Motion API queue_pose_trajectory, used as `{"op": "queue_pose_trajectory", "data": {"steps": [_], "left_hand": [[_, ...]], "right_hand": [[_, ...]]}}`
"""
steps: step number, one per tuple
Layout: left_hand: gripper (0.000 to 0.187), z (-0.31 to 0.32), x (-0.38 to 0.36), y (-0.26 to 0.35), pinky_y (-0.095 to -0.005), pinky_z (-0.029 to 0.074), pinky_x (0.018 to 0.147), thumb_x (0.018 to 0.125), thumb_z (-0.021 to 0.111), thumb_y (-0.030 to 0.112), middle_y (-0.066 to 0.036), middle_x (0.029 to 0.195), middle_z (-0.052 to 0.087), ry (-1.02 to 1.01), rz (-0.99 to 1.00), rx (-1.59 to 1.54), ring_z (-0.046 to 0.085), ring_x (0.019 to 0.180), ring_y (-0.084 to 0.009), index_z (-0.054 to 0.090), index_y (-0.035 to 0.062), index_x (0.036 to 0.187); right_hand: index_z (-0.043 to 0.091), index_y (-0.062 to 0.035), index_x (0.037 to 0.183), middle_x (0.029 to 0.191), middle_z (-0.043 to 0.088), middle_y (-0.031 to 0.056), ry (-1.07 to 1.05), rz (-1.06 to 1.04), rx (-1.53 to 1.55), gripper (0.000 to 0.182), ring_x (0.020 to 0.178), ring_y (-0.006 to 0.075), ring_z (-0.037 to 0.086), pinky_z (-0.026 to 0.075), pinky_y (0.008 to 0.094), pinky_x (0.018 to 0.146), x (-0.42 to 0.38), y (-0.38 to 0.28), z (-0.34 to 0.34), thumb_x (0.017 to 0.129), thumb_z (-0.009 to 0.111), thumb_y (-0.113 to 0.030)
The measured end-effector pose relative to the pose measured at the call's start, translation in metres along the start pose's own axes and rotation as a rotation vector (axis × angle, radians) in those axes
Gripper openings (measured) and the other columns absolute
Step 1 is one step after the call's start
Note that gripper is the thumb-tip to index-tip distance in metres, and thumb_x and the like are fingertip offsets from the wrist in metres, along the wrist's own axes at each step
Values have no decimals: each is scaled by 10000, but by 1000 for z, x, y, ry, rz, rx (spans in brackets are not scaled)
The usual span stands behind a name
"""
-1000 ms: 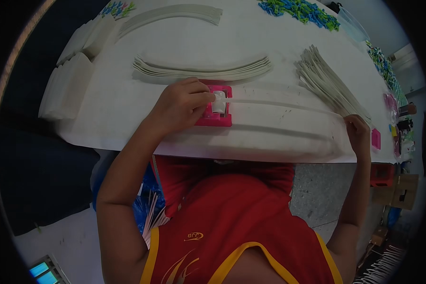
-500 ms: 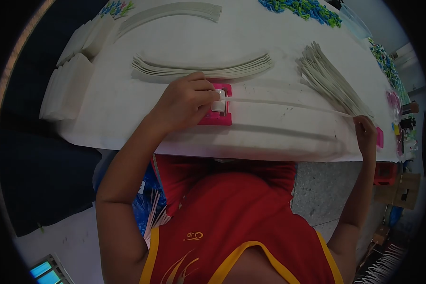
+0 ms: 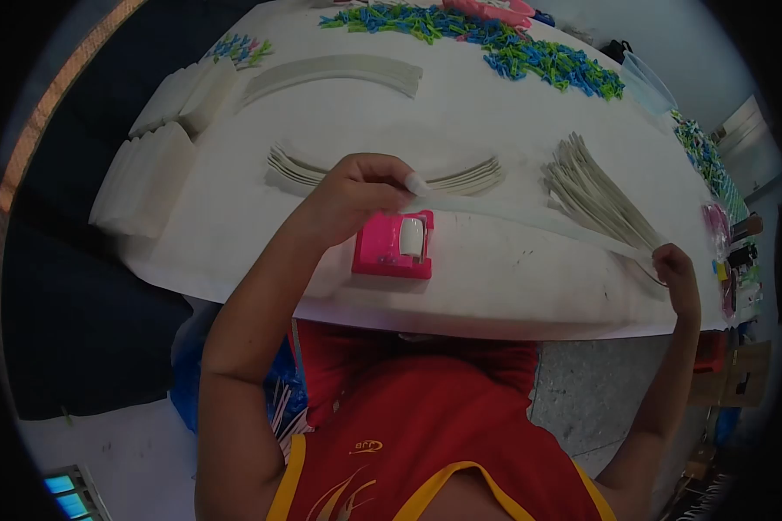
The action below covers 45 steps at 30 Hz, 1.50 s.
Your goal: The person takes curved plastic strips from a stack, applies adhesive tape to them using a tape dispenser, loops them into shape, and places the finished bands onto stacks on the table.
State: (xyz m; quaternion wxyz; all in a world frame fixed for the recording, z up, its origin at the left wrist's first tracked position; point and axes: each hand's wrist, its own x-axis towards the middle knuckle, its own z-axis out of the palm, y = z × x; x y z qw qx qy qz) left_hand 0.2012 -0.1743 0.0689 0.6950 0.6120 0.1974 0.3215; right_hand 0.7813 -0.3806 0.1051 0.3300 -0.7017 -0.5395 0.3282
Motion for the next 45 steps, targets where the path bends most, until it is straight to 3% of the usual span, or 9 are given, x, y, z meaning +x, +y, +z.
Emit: {"op": "queue_pose_trajectory", "data": {"steps": [2, 7, 15, 17, 20, 24, 26, 32, 45], "left_hand": [[201, -26, -7, -2, -291, 509, 719, 897, 614, -56, -76, 935, 719, -64, 42, -520, 649, 801, -152, 715, 20, 1053], [229, -37, -24, -10, -274, 492, 695, 901, 616, -49, -63, 937, 710, 75, 60, -662, 640, 799, -125, 692, 47, 1095], [141, -14, -6, -7, -259, 489, 719, 898, 652, -22, -22, 875, 660, 155, -187, -497, 598, 785, -115, 676, 71, 1002], [175, -18, -7, -1, -260, 480, 674, 866, 663, -25, 2, 866, 663, 178, -250, -408, 599, 739, -102, 676, 70, 1013], [183, -42, -17, -2, -263, 480, 670, 856, 644, -30, -6, 849, 653, 261, -241, -431, 591, 730, -108, 675, 68, 1008], [140, -102, -45, 12, -267, 483, 684, 864, 628, -15, -25, 830, 646, 311, -188, -473, 587, 722, -115, 662, 66, 972], [89, -132, -54, 24, -270, 492, 643, 869, 611, -3, -47, 803, 641, 541, -196, -525, 585, 692, -128, 642, 51, 933], [55, -242, -60, 16, -250, 500, 543, 877, 592, 1, -79, 810, 655, 878, -295, -637, 583, 639, -146, 623, 2, 923], [78, -302, -34, -10, -245, 526, 572, 903, 587, 18, -97, 863, 672, 1012, -330, -640, 601, 675, -149, 622, -36, 946]], "right_hand": [[626, -77, 997, 792, 530, -36, -64, -37, 231, 85, 670, 53, 437, 357, 227, 601, 13, 5, 28, 940, 611, -16], [609, -84, 1068, 865, 548, 0, -492, -96, 1113, 142, 644, 61, 411, 354, 216, 586, 56, -49, 149, 953, 609, 1], [641, -80, 1040, 846, 536, -30, -879, 128, 1164, 109, 608, 59, 361, 322, 233, 566, 110, -183, 293, 965, 610, -7], [634, -64, 1052, 959, 594, 51, -874, 175, 1119, 110, 596, 46, 369, 323, 206, 535, 115, -197, 305, 974, 594, 2], [628, -61, 1035, 839, 531, -23, -864, 255, 1154, 104, 595, 58, 365, 316, 228, 544, 126, -197, 310, 961, 594, 4], [610, -68, 1047, 884, 556, 18, -837, 296, 1209, 121, 596, 55, 378, 338, 217, 536, 150, -191, 314, 967, 572, 15], [568, -55, 1109, 948, 607, 89, -772, 384, 1264, 149, 598, 66, 428, 432, 214, 551, 168, -191, 318, 974, 566, 9], [520, -44, 1107, 915, 584, 78, -670, 526, 1352, 147, 637, 81, 498, 490, 210, 587, 228, -199, 357, 978, 533, 26], [534, -16, 1026, 848, 552, 59, -529, 561, 1369, 49, 638, 98, 496, 497, 218, 598, 284, -191, 388, 989, 527, 16]]}}
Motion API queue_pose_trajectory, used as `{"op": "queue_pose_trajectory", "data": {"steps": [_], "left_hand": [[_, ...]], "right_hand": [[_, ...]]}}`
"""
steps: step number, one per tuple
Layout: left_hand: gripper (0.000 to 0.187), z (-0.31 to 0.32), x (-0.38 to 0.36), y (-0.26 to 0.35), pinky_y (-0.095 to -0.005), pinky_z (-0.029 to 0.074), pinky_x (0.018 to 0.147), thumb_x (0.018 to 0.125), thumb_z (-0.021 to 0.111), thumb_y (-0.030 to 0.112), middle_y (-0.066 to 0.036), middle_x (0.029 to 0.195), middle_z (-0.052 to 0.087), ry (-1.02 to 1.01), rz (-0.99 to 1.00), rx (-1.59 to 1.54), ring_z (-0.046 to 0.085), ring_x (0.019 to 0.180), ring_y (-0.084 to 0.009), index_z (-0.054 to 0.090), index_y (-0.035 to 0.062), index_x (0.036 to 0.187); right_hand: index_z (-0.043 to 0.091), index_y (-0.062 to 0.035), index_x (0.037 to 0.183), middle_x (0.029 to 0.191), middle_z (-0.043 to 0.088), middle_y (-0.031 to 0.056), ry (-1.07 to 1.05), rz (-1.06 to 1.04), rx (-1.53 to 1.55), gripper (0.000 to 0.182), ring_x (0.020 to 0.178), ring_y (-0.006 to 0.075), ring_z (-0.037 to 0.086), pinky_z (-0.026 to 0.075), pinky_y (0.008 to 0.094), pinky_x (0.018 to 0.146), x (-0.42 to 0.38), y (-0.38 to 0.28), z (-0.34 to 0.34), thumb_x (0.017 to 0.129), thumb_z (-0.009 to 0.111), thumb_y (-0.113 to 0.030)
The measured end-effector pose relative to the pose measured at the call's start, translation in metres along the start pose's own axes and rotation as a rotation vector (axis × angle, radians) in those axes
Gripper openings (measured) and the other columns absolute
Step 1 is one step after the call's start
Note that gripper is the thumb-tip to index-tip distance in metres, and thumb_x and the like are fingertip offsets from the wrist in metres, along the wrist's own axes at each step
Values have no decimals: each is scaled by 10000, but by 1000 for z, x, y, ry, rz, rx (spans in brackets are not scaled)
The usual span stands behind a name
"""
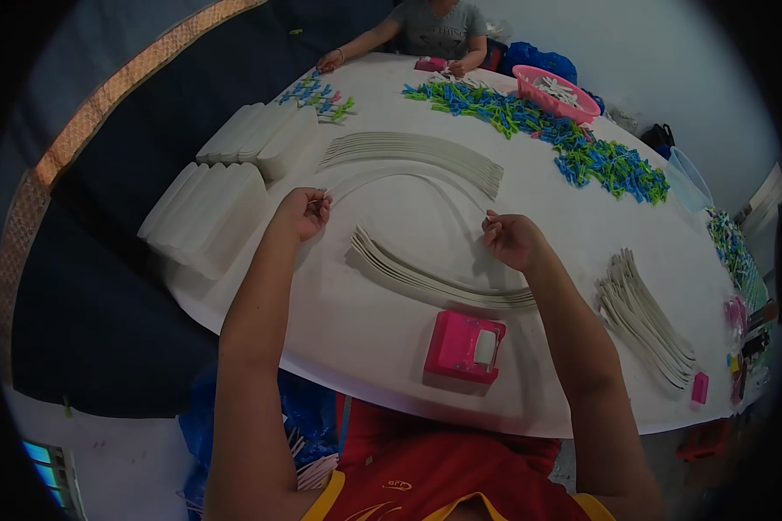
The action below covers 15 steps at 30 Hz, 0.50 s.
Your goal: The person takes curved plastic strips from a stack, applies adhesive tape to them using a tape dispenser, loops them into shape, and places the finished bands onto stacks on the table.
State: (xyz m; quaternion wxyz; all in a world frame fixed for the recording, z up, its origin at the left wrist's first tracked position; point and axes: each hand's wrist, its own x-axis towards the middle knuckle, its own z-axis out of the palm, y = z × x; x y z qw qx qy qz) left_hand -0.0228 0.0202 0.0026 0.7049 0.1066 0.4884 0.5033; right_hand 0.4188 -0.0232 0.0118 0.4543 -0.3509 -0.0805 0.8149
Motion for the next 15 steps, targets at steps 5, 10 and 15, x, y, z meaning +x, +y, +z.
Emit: {"op": "queue_pose_trajectory", "data": {"steps": [5, 10, 15], "left_hand": [[89, -1, 6, -5, -266, 553, 606, 949, 612, 53, -114, 889, 674, 3, 76, -163, 647, 722, -179, 602, -30, 976], [90, -1, 9, -15, -309, 591, 702, 1013, 591, 87, -125, 959, 676, -14, 245, -255, 670, 789, -213, 586, -2, 1023], [79, -6, 12, -20, -350, 618, 810, 1017, 601, 64, -132, 1018, 681, -81, 473, -129, 691, 868, -221, 588, -1, 1059]], "right_hand": [[541, 5, 1018, 849, 563, 65, 23, -70, 47, 35, 687, 128, 533, 508, 234, 617, 3, 3, 0, 998, 513, 3], [540, 3, 1059, 894, 581, 72, -21, -98, 118, 85, 750, 147, 579, 526, 260, 666, 4, 4, -9, 981, 508, 11], [531, -7, 1108, 977, 617, 92, -57, -144, 104, 141, 780, 157, 616, 543, 275, 709, -11, 1, -2, 970, 508, 11]]}}
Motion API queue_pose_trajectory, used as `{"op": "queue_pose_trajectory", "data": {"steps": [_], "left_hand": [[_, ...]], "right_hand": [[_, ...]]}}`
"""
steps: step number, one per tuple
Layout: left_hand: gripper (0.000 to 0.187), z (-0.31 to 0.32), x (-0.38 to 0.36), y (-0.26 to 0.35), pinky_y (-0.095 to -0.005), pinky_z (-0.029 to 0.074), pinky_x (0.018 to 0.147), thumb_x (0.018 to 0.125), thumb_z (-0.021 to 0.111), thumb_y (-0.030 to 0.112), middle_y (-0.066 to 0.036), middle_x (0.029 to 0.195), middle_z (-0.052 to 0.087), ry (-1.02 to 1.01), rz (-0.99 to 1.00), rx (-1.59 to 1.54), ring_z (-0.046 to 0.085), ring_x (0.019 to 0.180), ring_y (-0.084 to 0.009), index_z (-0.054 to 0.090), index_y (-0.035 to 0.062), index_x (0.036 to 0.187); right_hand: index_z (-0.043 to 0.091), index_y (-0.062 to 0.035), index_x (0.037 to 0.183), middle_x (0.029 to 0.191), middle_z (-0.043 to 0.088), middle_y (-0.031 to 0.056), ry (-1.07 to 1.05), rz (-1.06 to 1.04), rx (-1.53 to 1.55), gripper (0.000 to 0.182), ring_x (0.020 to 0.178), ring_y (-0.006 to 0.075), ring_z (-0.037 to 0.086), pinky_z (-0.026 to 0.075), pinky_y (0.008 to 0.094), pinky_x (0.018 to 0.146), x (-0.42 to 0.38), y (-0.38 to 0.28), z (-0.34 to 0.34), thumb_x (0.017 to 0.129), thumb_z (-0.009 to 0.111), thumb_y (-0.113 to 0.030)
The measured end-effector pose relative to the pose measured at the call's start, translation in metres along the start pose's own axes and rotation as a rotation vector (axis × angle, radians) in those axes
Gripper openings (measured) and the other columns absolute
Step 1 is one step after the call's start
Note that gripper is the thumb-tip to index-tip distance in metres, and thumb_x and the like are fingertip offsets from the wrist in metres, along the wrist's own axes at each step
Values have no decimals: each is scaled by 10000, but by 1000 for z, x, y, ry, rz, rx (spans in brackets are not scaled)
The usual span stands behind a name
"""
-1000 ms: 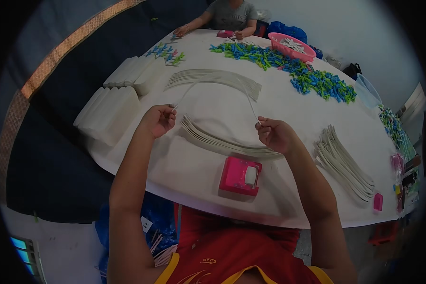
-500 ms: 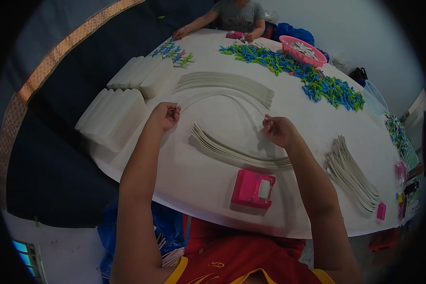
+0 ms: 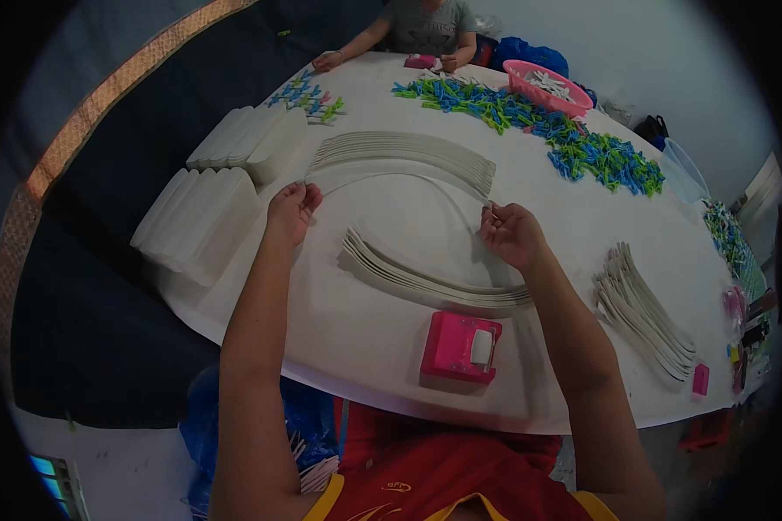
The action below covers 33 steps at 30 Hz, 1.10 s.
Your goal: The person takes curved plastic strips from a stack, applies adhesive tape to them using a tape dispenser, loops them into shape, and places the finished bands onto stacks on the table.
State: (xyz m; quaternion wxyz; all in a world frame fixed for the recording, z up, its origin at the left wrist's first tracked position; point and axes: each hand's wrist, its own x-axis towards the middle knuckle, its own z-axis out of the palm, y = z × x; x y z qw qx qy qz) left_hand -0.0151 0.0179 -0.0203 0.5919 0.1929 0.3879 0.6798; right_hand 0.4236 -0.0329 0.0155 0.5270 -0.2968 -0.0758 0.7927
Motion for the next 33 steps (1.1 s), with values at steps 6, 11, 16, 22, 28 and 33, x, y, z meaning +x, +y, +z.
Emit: {"op": "queue_pose_trajectory", "data": {"steps": [6, 11, 16, 22, 28, 33], "left_hand": [[147, 5, 2, 1, -301, 609, 691, 935, 715, 64, -93, 903, 714, 29, 242, 572, 691, 718, -174, 657, -10, 1048], [128, -4, 15, 6, -283, 534, 613, 846, 773, 71, -49, 790, 712, 44, 511, 953, 645, 640, -129, 688, -10, 898], [267, -11, 34, 9, -336, 548, 711, 784, 791, 86, -85, 844, 730, 88, 609, 1184, 696, 749, -185, 660, 7, 1003], [388, 3, 38, 12, -370, 550, 775, 780, 774, 92, -94, 934, 748, 108, 696, 1393, 724, 859, -239, 618, 46, 1132], [388, 4, 49, 13, -372, 552, 768, 790, 765, 117, -81, 942, 754, 137, 660, 1393, 727, 868, -243, 634, 51, 1149], [377, 3, 54, 12, -381, 555, 773, 798, 758, 145, -78, 959, 765, 173, 654, 1407, 733, 894, -254, 654, 53, 1149]], "right_hand": [[539, 3, 1202, 999, 647, 98, 44, -123, -319, 271, 819, 148, 632, 556, 277, 732, 8, -5, -6, 939, 606, 12], [677, 14, 1077, 864, 700, 113, 124, -291, -1062, 188, 770, 198, 669, 545, 297, 701, 11, -15, -13, 910, 690, -70], [752, -4, 948, 829, 705, 145, 367, -694, -1794, 214, 762, 305, 681, 550, 395, 760, 15, -8, -15, 841, 730, -189], [763, -33, 964, 932, 688, 153, 437, -740, -1814, 232, 858, 327, 670, 537, 418, 815, 31, -12, -16, 826, 723, -215], [769, -52, 964, 948, 664, 136, 421, -802, -1798, 216, 864, 301, 665, 532, 394, 813, 40, -14, -15, 829, 736, -217], [774, -66, 967, 946, 666, 128, 402, -824, -1797, 211, 875, 284, 671, 535, 380, 817, 44, -16, -15, 835, 740, -227]]}}
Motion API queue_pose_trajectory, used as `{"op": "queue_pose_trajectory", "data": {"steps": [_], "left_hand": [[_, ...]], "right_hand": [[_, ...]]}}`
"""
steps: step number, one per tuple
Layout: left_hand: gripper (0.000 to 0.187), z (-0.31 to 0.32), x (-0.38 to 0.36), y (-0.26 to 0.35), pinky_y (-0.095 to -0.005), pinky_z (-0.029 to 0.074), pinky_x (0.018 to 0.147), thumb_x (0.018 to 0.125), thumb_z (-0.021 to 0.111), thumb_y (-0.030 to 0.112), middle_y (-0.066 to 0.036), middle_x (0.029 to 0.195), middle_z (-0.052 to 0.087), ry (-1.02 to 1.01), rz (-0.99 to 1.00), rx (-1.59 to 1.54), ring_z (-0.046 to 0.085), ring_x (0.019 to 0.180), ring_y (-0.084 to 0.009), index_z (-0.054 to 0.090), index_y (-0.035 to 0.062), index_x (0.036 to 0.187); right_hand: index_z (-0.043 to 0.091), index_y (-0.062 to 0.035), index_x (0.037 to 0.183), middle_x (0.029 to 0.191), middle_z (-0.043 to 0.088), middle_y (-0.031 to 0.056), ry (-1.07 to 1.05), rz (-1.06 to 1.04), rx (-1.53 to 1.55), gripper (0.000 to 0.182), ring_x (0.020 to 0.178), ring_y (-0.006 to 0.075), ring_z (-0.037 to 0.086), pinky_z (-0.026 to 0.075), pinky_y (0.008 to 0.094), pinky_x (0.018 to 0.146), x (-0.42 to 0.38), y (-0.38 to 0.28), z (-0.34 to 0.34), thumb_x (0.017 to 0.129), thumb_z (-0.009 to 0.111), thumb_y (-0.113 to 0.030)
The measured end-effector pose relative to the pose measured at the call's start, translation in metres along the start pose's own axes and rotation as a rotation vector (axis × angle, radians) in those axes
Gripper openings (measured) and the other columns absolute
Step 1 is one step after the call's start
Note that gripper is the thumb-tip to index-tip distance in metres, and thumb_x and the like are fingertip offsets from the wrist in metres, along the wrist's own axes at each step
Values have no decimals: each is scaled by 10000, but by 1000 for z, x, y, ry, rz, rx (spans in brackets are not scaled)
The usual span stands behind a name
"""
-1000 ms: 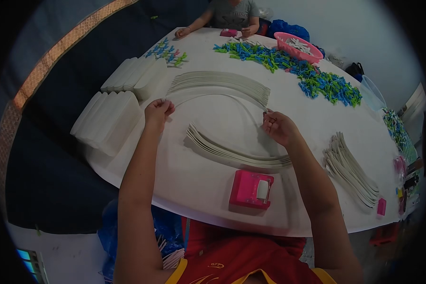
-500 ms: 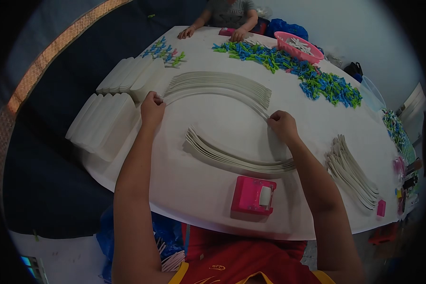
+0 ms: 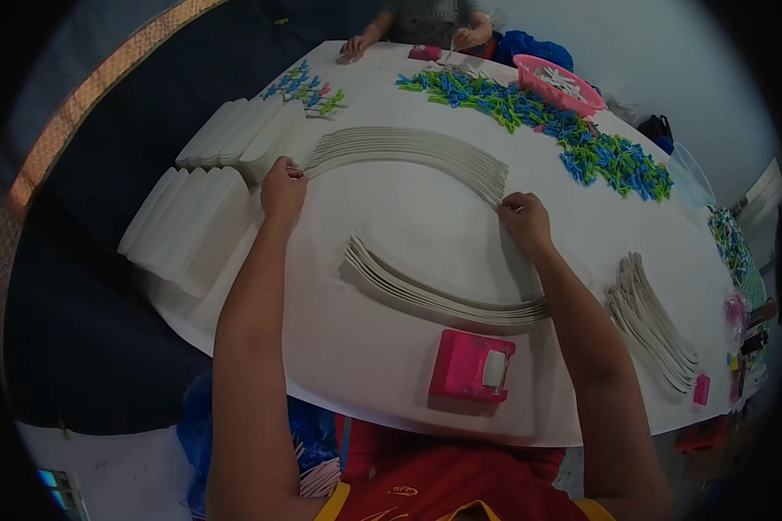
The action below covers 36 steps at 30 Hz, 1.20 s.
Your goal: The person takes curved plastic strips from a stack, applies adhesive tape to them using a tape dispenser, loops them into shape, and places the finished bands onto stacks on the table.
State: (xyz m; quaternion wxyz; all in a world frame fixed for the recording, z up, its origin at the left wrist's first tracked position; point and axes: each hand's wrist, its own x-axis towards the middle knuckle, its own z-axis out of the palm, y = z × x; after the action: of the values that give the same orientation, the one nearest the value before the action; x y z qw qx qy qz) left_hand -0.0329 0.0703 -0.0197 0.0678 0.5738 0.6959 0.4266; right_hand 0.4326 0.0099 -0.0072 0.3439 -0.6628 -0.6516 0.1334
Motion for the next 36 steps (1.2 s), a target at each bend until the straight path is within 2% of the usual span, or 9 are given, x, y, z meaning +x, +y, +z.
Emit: {"op": "queue_pose_trajectory", "data": {"steps": [11, 26, 29, 36], "left_hand": [[366, -2, -2, 12, -383, 553, 787, 804, 755, 153, -60, 967, 769, 46, -94, 29, 732, 918, -260, 662, 68, 1148], [317, 1, -1, 10, -391, 551, 798, 843, 715, 157, -50, 984, 769, 76, -60, 87, 727, 939, -267, 662, 80, 1146], [314, 3, -2, 10, -383, 551, 801, 847, 709, 149, -53, 1001, 767, 85, -75, 60, 728, 939, -262, 657, 74, 1148], [331, 4, 3, 5, -383, 552, 802, 844, 709, 145, -63, 1022, 766, 38, -81, 99, 731, 940, -255, 650, 69, 1160]], "right_hand": [[784, -79, 992, 973, 693, 114, 19, 13, -56, 243, 891, 279, 693, 544, 383, 830, 3, 4, 5, 847, 721, -264], [784, -75, 982, 981, 698, 126, -6, 108, -18, 259, 904, 289, 691, 541, 391, 837, 3, 2, 4, 837, 722, -279], [770, -41, 982, 936, 715, 121, 34, 71, -35, 263, 850, 249, 695, 542, 371, 784, 4, 5, 6, 836, 741, -258], [774, -49, 973, 957, 696, 127, 85, 94, -44, 261, 865, 263, 684, 537, 378, 797, 2, 1, 5, 829, 736, -264]]}}
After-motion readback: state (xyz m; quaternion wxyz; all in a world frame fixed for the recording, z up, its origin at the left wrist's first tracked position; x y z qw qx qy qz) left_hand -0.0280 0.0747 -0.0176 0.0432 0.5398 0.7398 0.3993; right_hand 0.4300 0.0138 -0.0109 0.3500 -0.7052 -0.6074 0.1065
